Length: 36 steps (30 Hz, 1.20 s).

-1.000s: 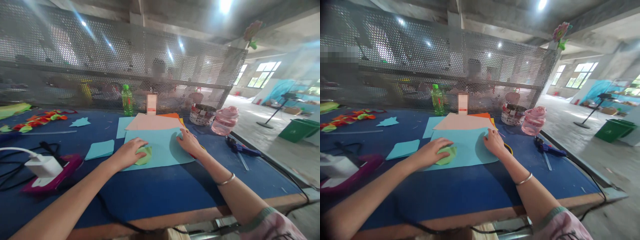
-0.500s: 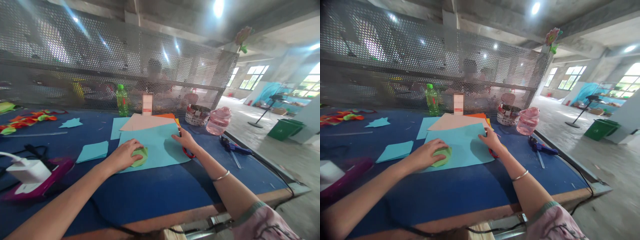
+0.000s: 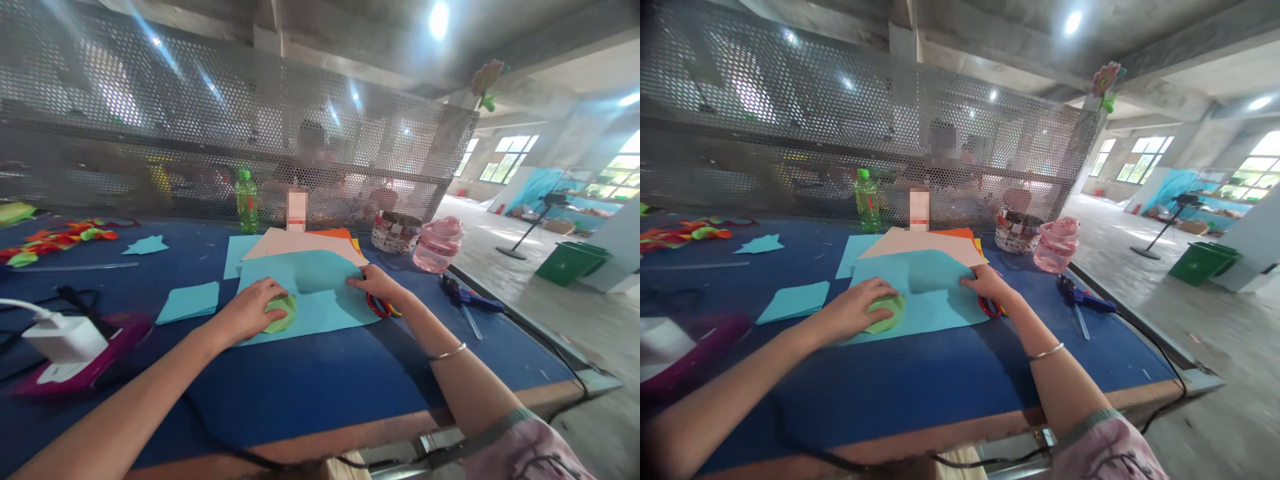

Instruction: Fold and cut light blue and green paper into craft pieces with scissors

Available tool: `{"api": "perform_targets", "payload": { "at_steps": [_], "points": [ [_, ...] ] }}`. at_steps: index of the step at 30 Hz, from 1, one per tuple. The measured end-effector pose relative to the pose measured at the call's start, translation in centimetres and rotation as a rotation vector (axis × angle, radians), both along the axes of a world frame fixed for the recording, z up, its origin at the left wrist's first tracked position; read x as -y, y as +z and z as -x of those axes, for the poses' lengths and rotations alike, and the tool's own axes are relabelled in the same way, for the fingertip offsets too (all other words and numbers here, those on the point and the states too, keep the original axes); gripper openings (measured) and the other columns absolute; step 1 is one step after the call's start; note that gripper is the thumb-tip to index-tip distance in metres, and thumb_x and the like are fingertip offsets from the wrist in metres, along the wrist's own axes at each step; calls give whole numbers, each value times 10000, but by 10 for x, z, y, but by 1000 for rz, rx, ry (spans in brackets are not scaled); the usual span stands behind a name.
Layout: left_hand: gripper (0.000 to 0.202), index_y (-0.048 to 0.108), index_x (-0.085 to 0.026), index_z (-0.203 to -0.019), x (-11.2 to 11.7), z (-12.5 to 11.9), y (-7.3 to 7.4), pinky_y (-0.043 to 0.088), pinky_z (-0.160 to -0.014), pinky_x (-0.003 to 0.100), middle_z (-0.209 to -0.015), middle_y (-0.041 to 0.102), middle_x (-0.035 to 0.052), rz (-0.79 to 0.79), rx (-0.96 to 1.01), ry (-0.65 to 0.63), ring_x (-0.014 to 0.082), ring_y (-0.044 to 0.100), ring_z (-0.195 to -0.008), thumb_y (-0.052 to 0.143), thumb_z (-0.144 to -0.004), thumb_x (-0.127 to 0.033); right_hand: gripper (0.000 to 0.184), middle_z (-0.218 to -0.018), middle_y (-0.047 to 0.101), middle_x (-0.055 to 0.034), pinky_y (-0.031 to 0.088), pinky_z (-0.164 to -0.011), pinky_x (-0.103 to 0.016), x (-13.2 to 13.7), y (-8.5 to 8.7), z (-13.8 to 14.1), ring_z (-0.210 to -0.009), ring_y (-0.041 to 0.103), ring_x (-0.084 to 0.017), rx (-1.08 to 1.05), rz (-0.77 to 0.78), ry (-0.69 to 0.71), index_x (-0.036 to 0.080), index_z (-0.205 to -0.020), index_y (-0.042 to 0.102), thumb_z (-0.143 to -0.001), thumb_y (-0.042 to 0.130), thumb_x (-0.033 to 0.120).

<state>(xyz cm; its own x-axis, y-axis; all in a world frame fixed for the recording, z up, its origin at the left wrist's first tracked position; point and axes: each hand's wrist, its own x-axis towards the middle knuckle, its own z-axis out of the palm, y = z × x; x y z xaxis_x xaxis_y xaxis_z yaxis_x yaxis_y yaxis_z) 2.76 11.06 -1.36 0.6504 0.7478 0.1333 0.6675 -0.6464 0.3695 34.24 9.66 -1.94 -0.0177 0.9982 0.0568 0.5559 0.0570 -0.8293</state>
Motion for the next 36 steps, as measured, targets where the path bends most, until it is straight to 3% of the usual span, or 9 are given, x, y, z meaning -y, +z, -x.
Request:
{"api": "perform_targets", "payload": {
  "at_steps": [3,6,11,16,21,25,31,36],
  "points": [
    [329,639,-212,-1070,-2,1,-2,445,-903,411,-1137,597,92,-5,15,27,277,598,-1020,532,-800,-366,236,-658,677,-7,494,-587,-231,-1,-1,10,-656,635,-170,-36,-34,-9,144,-722,656,-721,637,379],
    [267,647,-215,-1000,-6,2,-6,443,-906,402,-1101,609,88,-26,50,32,267,602,-1000,557,-785,-345,286,-737,706,-17,520,-587,-248,3,0,22,-631,650,-166,-205,-41,-7,159,-871,662,-759,610,417],
    [196,641,-219,-907,-8,3,-8,446,-889,391,-1014,625,78,-22,57,36,259,602,-973,584,-769,-346,296,-692,703,-17,522,-537,-240,9,1,34,-537,629,-143,-484,26,-56,174,-869,653,-736,672,438],
    [187,634,-214,-885,-5,1,-6,452,-856,381,-974,619,68,-29,80,60,251,600,-945,570,-758,-336,271,-788,735,-48,543,-593,-242,10,4,31,-635,668,-161,-450,140,-10,159,-866,688,-712,725,379],
    [179,621,-207,-880,-3,0,-5,453,-837,385,-968,613,72,-33,60,63,256,594,-946,563,-764,-329,208,-793,742,-74,559,-635,-268,11,6,31,-655,687,-173,-540,203,-88,153,-855,697,-732,711,320],
    [162,602,-211,-885,-2,0,-5,451,-836,385,-968,611,68,-34,64,75,252,599,-933,562,-770,-319,258,-838,745,-105,576,-686,-309,14,4,32,-703,703,-205,-548,275,-1,139,-854,709,-695,753,337],
    [123,573,-205,-832,-2,0,-5,458,-795,386,-907,617,63,-24,77,70,255,602,-892,586,-753,-299,277,-847,748,-69,577,-689,-317,12,-5,30,-697,701,-197,-435,206,-10,165,-845,717,-641,789,339],
    [169,590,-207,-912,-4,1,-9,457,-829,384,-979,645,78,-8,111,67,249,608,-931,575,-765,-290,321,-834,746,-58,569,-707,-328,9,-8,29,-703,700,-203,-397,151,4,162,-836,724,-628,790,397]
  ]
}}
